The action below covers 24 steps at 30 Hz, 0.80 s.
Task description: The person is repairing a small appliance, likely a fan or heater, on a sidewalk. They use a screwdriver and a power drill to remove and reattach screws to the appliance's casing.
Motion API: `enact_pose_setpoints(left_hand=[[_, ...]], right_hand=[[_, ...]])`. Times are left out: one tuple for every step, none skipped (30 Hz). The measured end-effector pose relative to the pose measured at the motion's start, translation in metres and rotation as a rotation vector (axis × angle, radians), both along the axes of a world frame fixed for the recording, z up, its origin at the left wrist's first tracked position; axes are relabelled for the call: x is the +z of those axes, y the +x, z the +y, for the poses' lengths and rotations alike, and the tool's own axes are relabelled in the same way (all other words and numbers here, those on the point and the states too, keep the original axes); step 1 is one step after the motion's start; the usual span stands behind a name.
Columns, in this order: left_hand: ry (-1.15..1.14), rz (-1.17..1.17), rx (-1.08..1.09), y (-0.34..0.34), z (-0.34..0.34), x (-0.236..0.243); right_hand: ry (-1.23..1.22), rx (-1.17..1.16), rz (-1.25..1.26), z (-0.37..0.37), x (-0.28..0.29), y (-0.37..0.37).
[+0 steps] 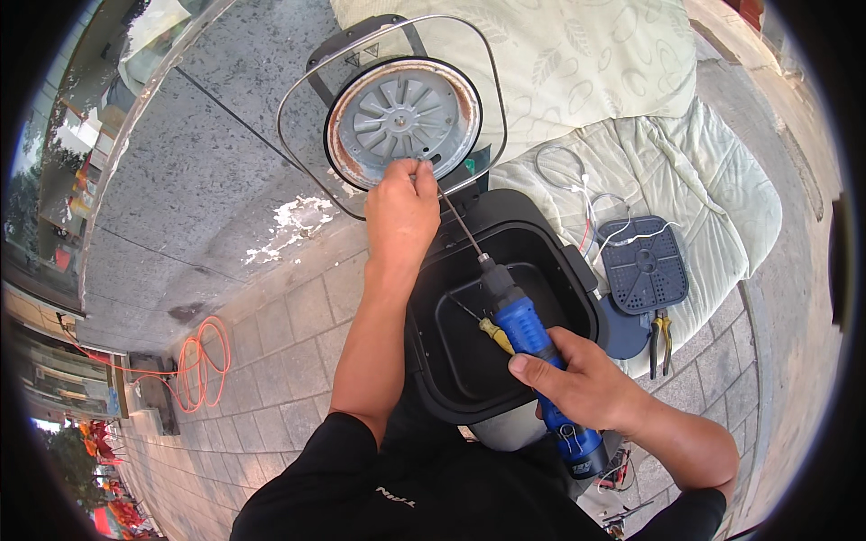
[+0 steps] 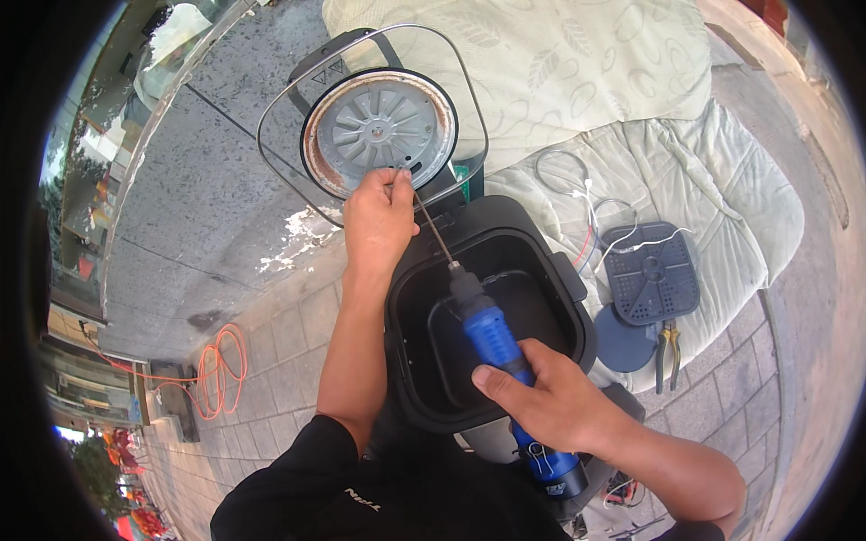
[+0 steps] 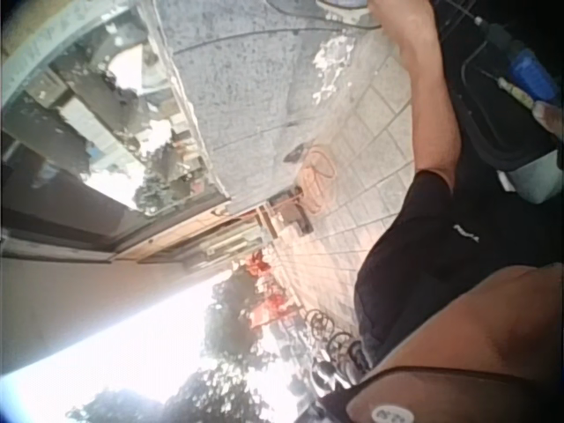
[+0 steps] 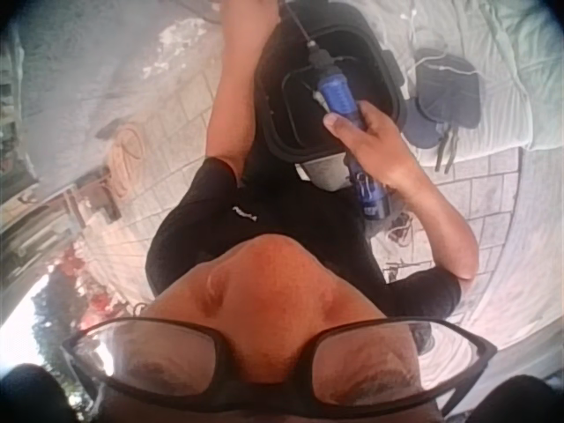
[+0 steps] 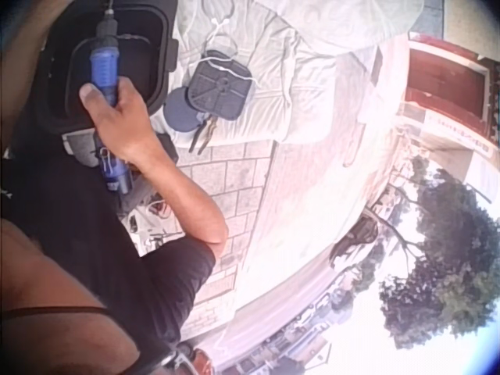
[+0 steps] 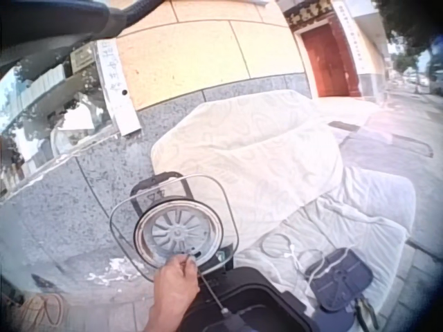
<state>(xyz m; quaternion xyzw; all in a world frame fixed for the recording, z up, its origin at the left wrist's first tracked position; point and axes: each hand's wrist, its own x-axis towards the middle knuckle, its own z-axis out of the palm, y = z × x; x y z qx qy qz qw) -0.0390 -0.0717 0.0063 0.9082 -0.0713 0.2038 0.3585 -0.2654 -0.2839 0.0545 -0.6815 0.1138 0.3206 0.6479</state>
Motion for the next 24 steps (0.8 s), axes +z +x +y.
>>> enact_pose_setpoints(left_hand=[[-0.010, 0.007, 0.000, 0.001, -0.001, -0.001], [-0.008, -0.010, -0.015, 0.000, -0.001, 0.000], [-0.006, -0.027, -0.028, -0.002, -0.001, 0.002], [-0.008, -0.045, -0.040, -0.005, 0.001, 0.003], [-0.044, -0.088, -0.051, -0.012, 0.004, 0.004], [-0.079, -0.132, -0.060, -0.022, 0.011, 0.005], [-0.115, -0.173, -0.074, -0.033, 0.016, 0.005], [-0.211, -0.188, -0.094, -0.041, 0.023, 0.006], [-0.302, -0.240, -0.106, -0.044, 0.033, 0.001], [-0.386, -0.299, -0.104, -0.047, 0.048, -0.005], [-0.481, -0.355, -0.112, -0.046, 0.060, -0.011], [-0.482, -0.379, -0.110, -0.039, 0.071, -0.016], [-0.485, -0.405, -0.105, -0.028, 0.082, -0.021], [-0.488, -0.430, -0.098, -0.020, 0.086, -0.022], [-0.515, -0.405, -0.121, -0.013, 0.086, -0.022], [-0.540, -0.378, -0.145, -0.006, 0.085, -0.018], [-0.564, -0.352, -0.170, 0.001, 0.084, -0.015], [-0.624, -0.228, -0.227, 0.008, 0.085, -0.014], [-0.660, -0.188, -0.311, 0.015, 0.084, -0.011], [-0.695, -0.149, -0.396, 0.022, 0.082, -0.009], [-0.730, -0.110, -0.480, 0.026, 0.080, -0.006], [-0.744, -0.102, -0.517, 0.025, 0.074, 0.000], [-0.782, -0.095, -0.531, 0.026, 0.071, -0.001], [-0.820, -0.089, -0.544, 0.028, 0.069, -0.002]], right_hand=[[0.012, -0.004, 0.023, -0.001, 0.001, 0.001], [0.024, -0.007, 0.045, -0.002, 0.003, 0.002], [0.036, -0.008, 0.067, -0.002, 0.004, 0.002], [0.039, -0.012, 0.076, -0.002, 0.005, 0.003], [0.043, -0.015, 0.085, -0.001, 0.005, 0.003], [0.046, -0.017, 0.094, -0.001, 0.006, 0.004], [0.051, -0.020, 0.095, -0.002, 0.004, 0.004], [0.055, -0.021, 0.094, -0.003, 0.003, 0.004], [0.058, -0.022, 0.094, -0.004, 0.002, 0.003], [0.054, -0.004, 0.084, -0.004, 0.002, 0.004], [0.040, 0.001, 0.075, -0.004, 0.002, 0.003], [0.027, 0.005, 0.067, -0.004, 0.004, 0.003], [0.019, 0.004, 0.071, -0.003, 0.005, 0.002], [0.012, 0.004, 0.075, -0.002, 0.007, 0.003], [0.004, 0.002, 0.080, -0.002, 0.009, 0.003], [0.004, -0.001, 0.089, 0.000, 0.011, 0.003], [0.004, -0.005, 0.099, 0.001, 0.013, 0.004], [0.005, -0.010, 0.109, 0.002, 0.015, 0.004], [0.008, -0.015, 0.112, 0.003, 0.016, 0.004], [0.011, -0.020, 0.115, 0.004, 0.017, 0.004], [0.014, -0.024, 0.117, 0.004, 0.017, 0.003], [0.024, -0.033, 0.114, 0.005, 0.018, 0.003], [0.034, -0.040, 0.111, 0.006, 0.018, 0.002], [0.045, -0.048, 0.108, 0.006, 0.018, 0.002]])
